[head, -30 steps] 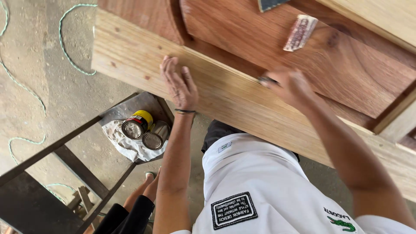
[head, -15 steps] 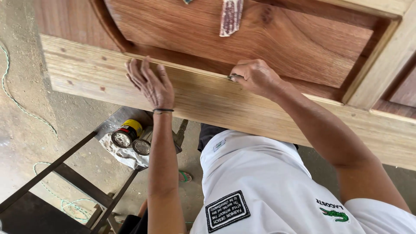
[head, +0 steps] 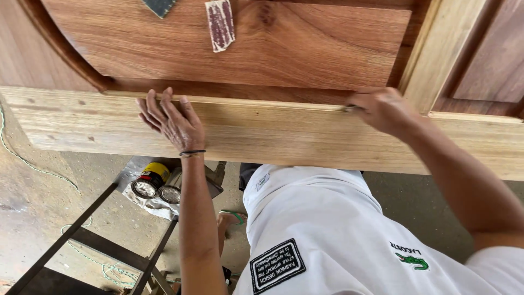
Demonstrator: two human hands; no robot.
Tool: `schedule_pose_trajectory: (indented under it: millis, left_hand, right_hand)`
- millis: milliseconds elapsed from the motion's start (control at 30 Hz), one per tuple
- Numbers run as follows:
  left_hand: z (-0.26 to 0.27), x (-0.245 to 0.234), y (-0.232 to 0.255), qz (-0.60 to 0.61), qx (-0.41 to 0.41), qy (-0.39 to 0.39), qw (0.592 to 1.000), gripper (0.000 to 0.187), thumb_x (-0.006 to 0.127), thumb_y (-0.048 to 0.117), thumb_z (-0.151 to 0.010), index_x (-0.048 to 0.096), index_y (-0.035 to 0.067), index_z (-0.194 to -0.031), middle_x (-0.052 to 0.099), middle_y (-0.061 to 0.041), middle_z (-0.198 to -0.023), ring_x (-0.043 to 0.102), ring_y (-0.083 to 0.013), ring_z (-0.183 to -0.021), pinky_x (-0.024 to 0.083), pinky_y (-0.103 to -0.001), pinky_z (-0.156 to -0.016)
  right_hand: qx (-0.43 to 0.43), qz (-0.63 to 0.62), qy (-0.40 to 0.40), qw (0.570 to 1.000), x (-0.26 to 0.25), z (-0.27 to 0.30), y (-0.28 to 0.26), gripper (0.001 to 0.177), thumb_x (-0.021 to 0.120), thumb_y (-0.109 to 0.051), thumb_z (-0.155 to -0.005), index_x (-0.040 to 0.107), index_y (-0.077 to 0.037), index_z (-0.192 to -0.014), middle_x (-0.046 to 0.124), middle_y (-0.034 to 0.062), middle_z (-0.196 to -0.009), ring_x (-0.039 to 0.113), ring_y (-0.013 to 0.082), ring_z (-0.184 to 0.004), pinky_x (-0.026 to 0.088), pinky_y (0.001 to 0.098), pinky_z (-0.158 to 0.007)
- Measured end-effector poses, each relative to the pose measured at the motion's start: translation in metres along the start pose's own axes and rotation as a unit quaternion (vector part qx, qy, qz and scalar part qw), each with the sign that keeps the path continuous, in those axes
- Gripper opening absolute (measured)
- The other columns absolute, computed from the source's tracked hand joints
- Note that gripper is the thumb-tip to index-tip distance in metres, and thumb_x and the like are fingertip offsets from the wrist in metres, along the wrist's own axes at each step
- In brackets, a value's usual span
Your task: The person sands the surface of a wooden door using a sanding block. They work on the flat panels and the raised frame, moving the block back and forth to smooth the wood. The person occasionally switches hands and adjusts their position to reach different areas of the door.
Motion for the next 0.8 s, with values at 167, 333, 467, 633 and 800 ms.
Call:
schedule_pose_trajectory:
  millis: [167,333,467,633,800]
  left_hand:
    - [0.001,0.001,0.001,0.02,0.034,0.001,0.999,0.025,0.041,0.029,-0.089,0.048,0.012,-0.105,0.036,-0.012,-0.115,0.029,-0.0359,-0.111,0.019,-0.05,-0.092]
    - [0.0,0.0,0.008,0.015,0.046,0.006,0.999,0.025,0.04,0.029,-0.09,0.047,0.01,-0.104,0.036,-0.014,-0.113,0.03,-0.0364,-0.109,0.019,-0.05,-0.092]
    - [0.002,0.001,0.008,0.001,0.057,0.008,0.998,0.026,0.039,0.03,-0.09,0.048,0.01,-0.104,0.037,-0.015,-0.112,0.031,-0.0367,-0.108,0.019,-0.049,-0.091]
    - [0.003,0.003,0.008,0.005,0.059,0.008,0.998,0.025,0.039,0.029,-0.09,0.047,0.011,-0.104,0.037,-0.015,-0.112,0.031,-0.0375,-0.108,0.019,-0.05,-0.091]
    - [0.009,0.011,0.02,-0.008,0.056,0.017,0.998,0.025,0.038,0.029,-0.09,0.047,0.01,-0.104,0.038,-0.016,-0.112,0.031,-0.0382,-0.108,0.019,-0.05,-0.091]
  right_hand:
    - [-0.052,0.02,0.108,0.993,0.008,0.011,0.02,0.01,0.058,-0.019,-0.076,0.06,-0.013,-0.084,0.059,0.0044,-0.077,0.06,0.0234,-0.077,0.048,0.0312,-0.068]
    - [0.022,0.078,0.097,0.992,0.0,0.045,0.051,0.01,0.056,-0.023,-0.075,0.056,-0.017,-0.083,0.057,-0.0005,-0.078,0.059,0.0216,-0.079,0.049,0.0316,-0.07]
    - [-0.021,0.073,0.112,0.991,-0.002,0.025,0.025,0.007,0.058,-0.021,-0.074,0.054,-0.019,-0.08,0.053,-0.0038,-0.072,0.058,0.0192,-0.074,0.049,0.0296,-0.066]
    - [0.006,0.082,0.097,0.992,-0.008,0.049,0.046,0.008,0.056,-0.022,-0.075,0.054,-0.019,-0.081,0.054,-0.0023,-0.075,0.058,0.019,-0.078,0.049,0.0302,-0.069]
    - [-0.039,0.01,0.136,0.99,0.006,0.027,0.029,0.012,0.058,-0.021,-0.074,0.057,-0.019,-0.086,0.057,-0.0008,-0.081,0.058,0.02,-0.082,0.049,0.0335,-0.068]
Point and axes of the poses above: each hand's wrist, its own z-axis away from the middle knuckle, its own x-axis out of the palm, y = z × x, the point moved 5 cm from there along -z, towards the middle knuckle
